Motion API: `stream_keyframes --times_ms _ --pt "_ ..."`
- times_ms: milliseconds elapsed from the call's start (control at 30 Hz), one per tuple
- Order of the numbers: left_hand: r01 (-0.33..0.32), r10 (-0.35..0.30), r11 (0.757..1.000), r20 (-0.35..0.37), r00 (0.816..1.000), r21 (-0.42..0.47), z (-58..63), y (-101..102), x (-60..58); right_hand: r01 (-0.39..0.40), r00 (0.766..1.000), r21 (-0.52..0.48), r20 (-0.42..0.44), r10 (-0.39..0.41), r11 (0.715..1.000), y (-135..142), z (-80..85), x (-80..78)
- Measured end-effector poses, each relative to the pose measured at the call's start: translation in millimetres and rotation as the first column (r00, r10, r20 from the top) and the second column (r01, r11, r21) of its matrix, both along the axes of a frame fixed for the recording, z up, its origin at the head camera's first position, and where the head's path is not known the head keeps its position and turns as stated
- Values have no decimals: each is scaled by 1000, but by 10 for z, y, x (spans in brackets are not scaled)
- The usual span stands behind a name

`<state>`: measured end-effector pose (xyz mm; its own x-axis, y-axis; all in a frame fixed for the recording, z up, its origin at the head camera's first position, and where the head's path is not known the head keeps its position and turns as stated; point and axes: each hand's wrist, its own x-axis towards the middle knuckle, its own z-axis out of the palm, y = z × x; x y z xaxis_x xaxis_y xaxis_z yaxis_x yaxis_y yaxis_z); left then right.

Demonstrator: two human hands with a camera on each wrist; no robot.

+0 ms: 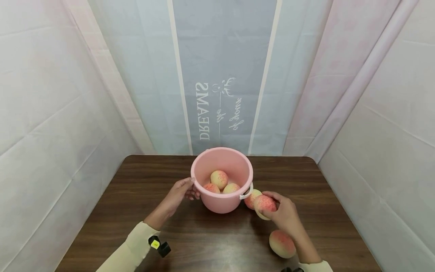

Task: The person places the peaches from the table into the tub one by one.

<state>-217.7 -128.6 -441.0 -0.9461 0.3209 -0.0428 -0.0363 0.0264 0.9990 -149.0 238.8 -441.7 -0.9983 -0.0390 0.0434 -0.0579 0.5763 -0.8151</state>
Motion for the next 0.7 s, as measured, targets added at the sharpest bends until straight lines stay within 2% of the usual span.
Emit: stream_keyframes --times_ms 367,700 --pt "0 0 1000 6 1000 13 11 3 -28 53 995 38 -84 -50 998 98 259 -75" --pt "-4 4 1000 8 1000 8 38 6 -37 99 980 70 -183 -85 993 156 438 -168"
